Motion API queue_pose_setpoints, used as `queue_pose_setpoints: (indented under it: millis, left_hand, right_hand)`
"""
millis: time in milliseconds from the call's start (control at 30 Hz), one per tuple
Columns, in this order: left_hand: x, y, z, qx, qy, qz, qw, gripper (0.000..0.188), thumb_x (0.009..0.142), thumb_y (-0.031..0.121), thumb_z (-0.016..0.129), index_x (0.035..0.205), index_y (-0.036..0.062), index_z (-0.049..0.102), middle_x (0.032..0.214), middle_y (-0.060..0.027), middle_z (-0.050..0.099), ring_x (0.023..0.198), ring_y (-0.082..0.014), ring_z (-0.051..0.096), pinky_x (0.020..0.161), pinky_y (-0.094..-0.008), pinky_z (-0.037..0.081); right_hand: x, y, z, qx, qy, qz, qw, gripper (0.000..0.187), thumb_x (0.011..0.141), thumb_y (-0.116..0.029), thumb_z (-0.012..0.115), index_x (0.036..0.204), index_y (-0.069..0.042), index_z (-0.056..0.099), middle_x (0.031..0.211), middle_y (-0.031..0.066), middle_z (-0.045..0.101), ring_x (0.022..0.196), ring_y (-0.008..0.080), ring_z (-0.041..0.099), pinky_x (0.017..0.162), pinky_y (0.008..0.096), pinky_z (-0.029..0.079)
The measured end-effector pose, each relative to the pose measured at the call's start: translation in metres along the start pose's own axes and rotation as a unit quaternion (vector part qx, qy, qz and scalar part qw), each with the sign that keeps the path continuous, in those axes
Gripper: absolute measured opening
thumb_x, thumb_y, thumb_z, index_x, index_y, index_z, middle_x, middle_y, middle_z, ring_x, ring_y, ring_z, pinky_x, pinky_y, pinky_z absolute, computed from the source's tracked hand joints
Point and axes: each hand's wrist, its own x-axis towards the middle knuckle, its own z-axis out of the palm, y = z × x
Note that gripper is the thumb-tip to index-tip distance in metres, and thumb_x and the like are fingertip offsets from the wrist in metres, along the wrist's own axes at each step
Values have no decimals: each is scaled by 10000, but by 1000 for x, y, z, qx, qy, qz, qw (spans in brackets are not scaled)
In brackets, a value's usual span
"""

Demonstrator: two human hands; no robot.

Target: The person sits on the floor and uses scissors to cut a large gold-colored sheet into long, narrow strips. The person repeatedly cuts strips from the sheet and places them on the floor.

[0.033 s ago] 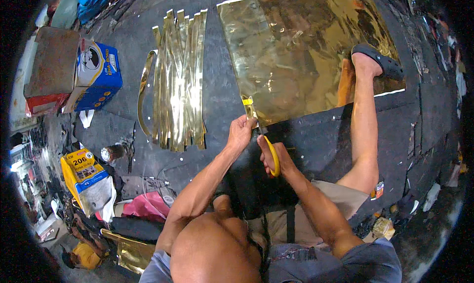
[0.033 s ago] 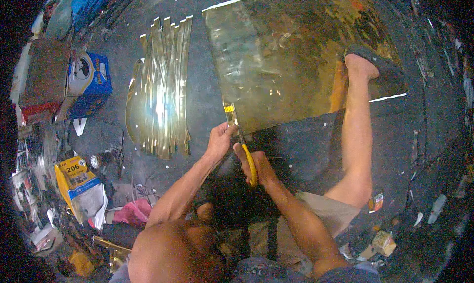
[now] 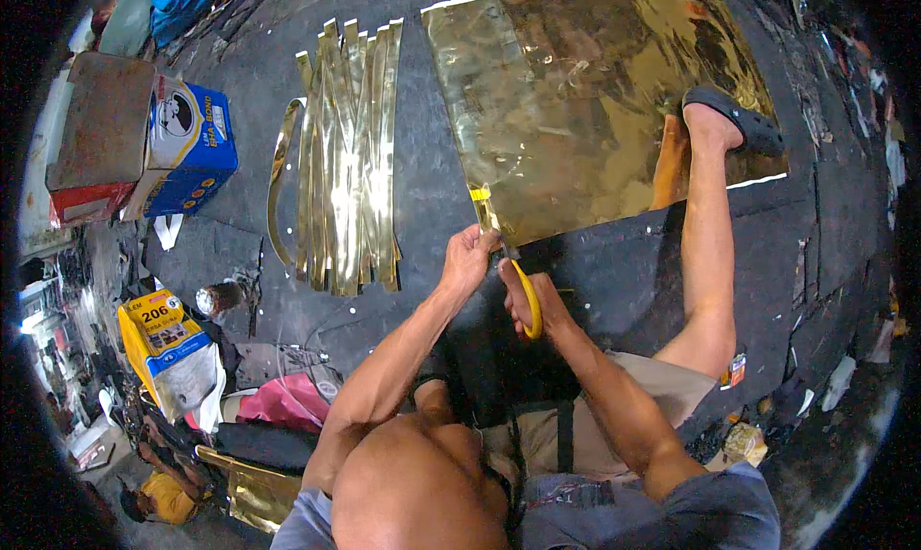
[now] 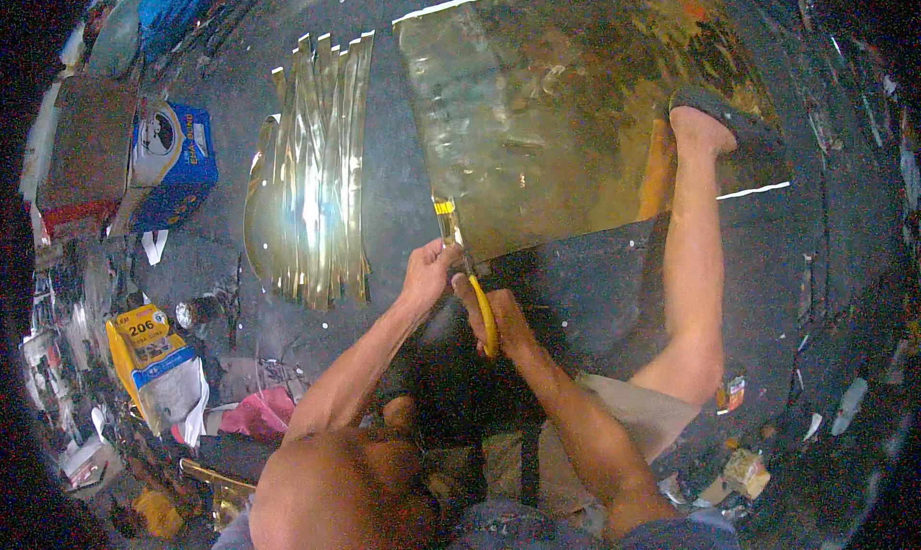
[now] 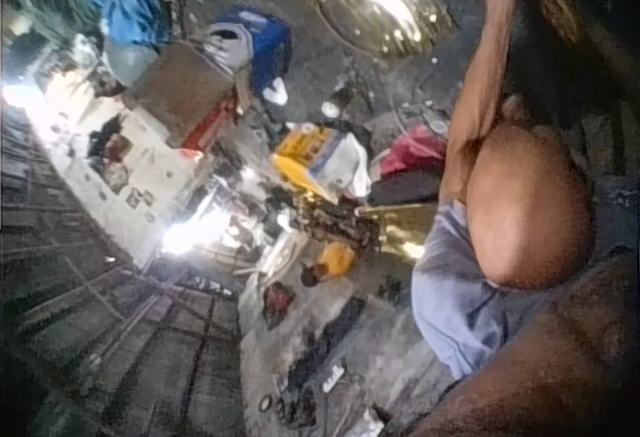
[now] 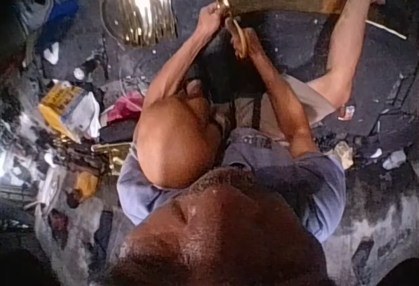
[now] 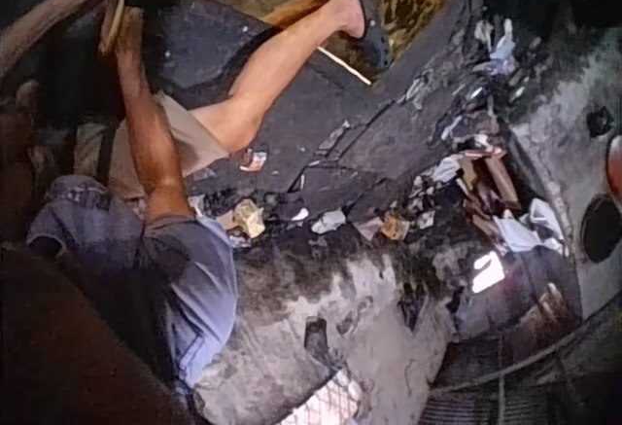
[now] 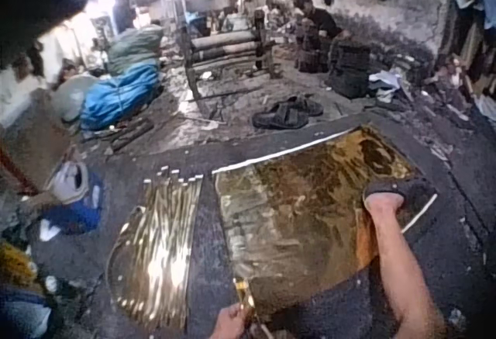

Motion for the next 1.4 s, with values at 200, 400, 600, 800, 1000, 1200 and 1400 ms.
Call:
queue_pose_setpoints:
  millis: [200, 400, 600, 800, 1000, 1200, 1400]
  left_hand:
    - [-10, 24, -5, -29, -37, -8, 999, 230, 981, 187, 477, 903, 24, 619, 727, 23, 589, 637, -46, 474, 566, -222, 376]
    - [-6, 21, -8, -39, -25, 27, 999, 223, 980, 188, 480, 865, 40, 600, 682, 59, 499, 594, -44, 383, 529, -229, 311]
    - [-21, 34, -15, 15, -25, 53, 998, 275, 970, 280, 516, 979, 36, 644, 818, 27, 612, 705, -55, 489, 624, -214, 383]
    - [-35, 50, -16, -39, -44, 28, 998, 261, 982, 224, 480, 1000, 4, 619, 799, 65, 532, 730, -41, 430, 647, -220, 376]
    - [-60, 86, -21, -10, -61, 58, 996, 246, 995, 222, 471, 941, 13, 588, 795, 71, 486, 742, -44, 401, 659, -218, 370]
    - [-68, 90, -25, 23, -40, 42, 998, 239, 1000, 220, 469, 921, 17, 569, 790, 69, 481, 749, -43, 401, 656, -213, 369]
    - [-81, 99, -31, 42, -49, 26, 998, 242, 1001, 213, 464, 960, 10, 588, 802, 57, 500, 766, -44, 411, 678, -214, 382]
  right_hand:
    - [64, -7, 1, 16, 29, -150, 988, 795, 784, -797, 377, 690, -19, 512, 510, 50, 474, 374, 141, 493, 334, 280, 409]
    - [117, -43, -7, -127, 90, -226, 962, 775, 861, -726, 361, 757, 10, 581, 574, 112, 548, 528, 234, 578, 495, 365, 459]
    - [147, -99, -17, -175, 85, -156, 968, 959, 819, -812, 188, 853, 41, 627, 655, 222, 588, 683, 301, 575, 672, 474, 440]
    - [193, -168, -24, -152, 89, -135, 975, 978, 759, -862, 234, 922, 6, 656, 689, 189, 613, 686, 284, 558, 684, 451, 439]
    - [237, -238, -29, -120, 64, -146, 980, 981, 736, -874, 269, 1013, -5, 630, 726, 173, 616, 773, 303, 589, 731, 448, 435]
    - [272, -289, -33, -82, 44, -180, 979, 936, 748, -860, 287, 943, -6, 617, 672, 153, 596, 686, 281, 584, 651, 426, 442]
    - [281, -305, -34, -57, 30, -188, 980, 898, 760, -846, 304, 873, -7, 604, 617, 133, 576, 598, 259, 579, 571, 404, 450]
